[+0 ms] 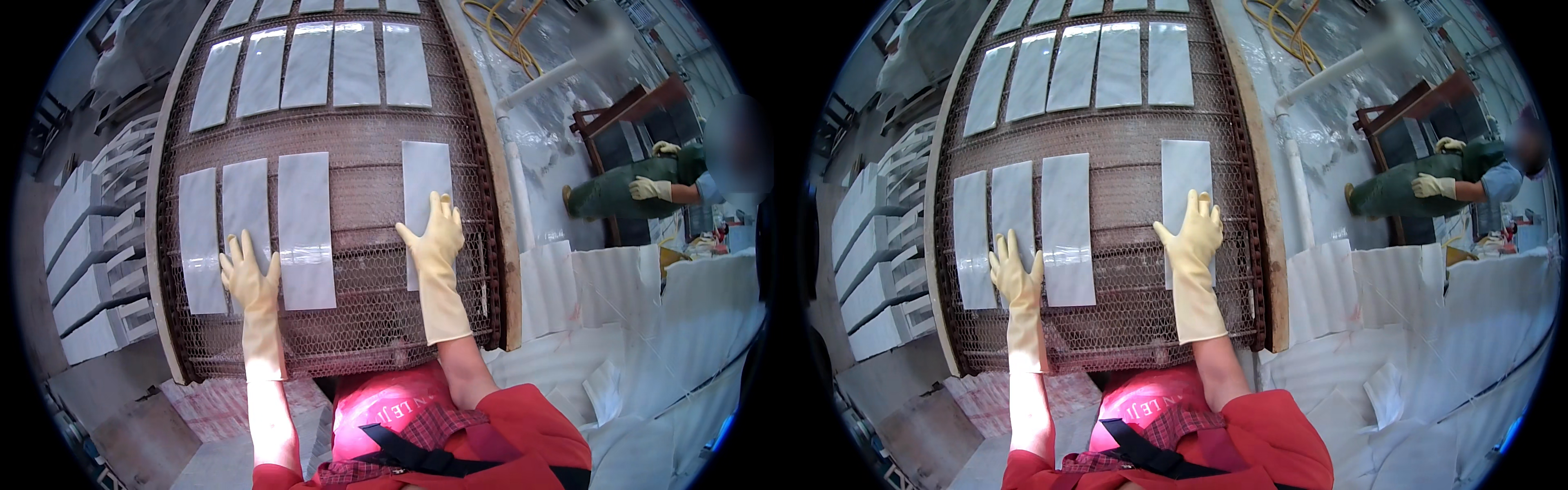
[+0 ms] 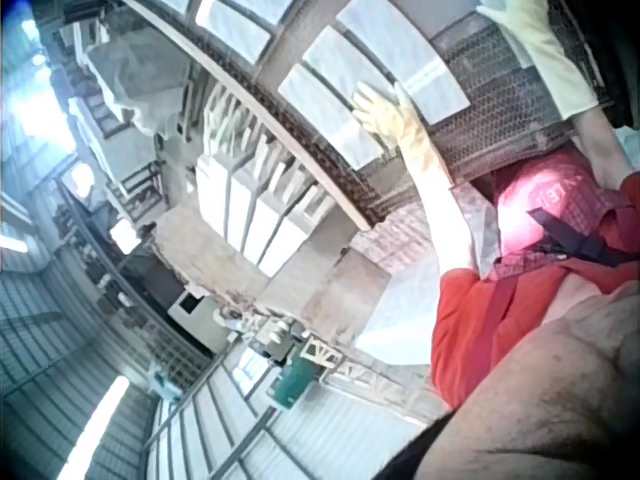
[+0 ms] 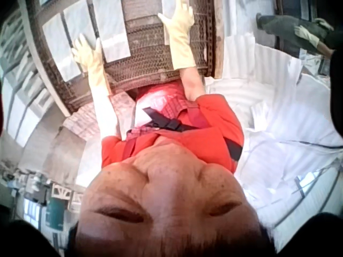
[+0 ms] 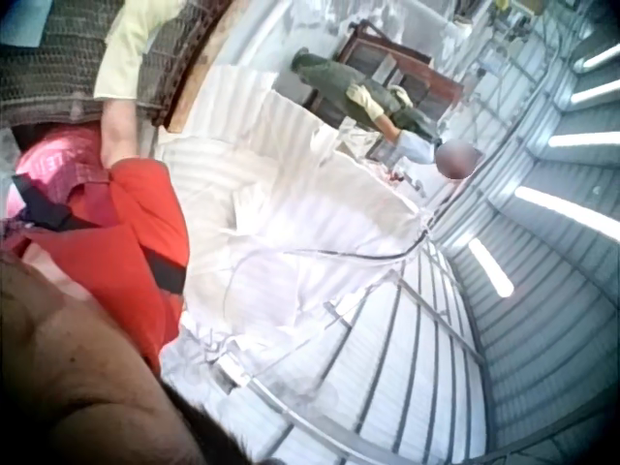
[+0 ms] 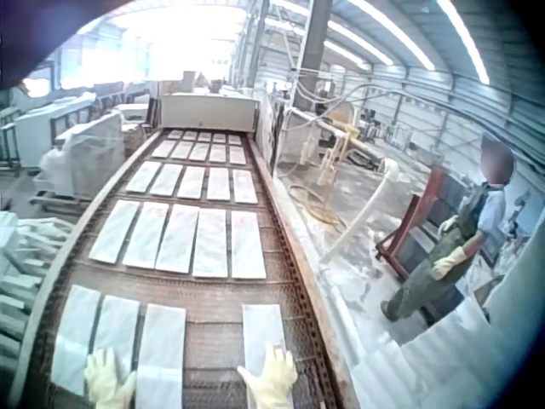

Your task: The person picks up rectangular tiles from a stack and places them one by one onto a mesh conveyor belt. They walk to retrieve more tiles and continue arranging them in rows on the belt.

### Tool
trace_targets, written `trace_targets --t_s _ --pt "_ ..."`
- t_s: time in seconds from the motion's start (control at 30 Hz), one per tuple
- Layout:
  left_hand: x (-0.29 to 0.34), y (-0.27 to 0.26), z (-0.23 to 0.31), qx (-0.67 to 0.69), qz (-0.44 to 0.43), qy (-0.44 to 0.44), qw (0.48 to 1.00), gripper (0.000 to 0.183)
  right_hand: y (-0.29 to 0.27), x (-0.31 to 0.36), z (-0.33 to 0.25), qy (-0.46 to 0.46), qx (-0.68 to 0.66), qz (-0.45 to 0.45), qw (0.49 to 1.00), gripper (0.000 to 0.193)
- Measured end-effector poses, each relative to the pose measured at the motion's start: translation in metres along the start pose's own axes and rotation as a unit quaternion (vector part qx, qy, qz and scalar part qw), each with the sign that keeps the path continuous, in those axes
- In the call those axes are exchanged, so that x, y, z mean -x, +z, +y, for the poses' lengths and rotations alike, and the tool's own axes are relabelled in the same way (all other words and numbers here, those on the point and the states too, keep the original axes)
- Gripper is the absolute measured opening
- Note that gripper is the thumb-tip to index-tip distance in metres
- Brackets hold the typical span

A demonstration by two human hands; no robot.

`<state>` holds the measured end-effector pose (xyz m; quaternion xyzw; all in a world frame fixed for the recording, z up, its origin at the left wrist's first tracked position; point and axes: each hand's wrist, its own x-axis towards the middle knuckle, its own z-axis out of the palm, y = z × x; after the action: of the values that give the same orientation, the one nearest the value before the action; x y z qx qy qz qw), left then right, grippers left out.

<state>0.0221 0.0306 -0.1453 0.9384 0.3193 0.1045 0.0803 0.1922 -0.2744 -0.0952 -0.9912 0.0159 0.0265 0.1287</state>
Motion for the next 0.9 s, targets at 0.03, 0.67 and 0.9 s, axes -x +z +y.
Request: trace_targets --t_s 0.03,0.67,0.9 --pt "0.000 0.001 -0.001 -0.002 0.002 0.000 1.000 0.088 -0.003 -0.003 0.001 0.000 -0.006 -0.013 1.000 0.101" --pt "0.001 -0.005 0.005 0.015 0.013 0.000 1.000 0.090 0.001 -0.306 -0.148 -0.074 0.043 0.019 0.996 0.098" --pt "-0.002 -0.007 0.007 0.025 0.004 -0.005 1.000 0.088 0.003 -0.329 -0.140 -0.114 0.012 0.039 0.993 0.090"
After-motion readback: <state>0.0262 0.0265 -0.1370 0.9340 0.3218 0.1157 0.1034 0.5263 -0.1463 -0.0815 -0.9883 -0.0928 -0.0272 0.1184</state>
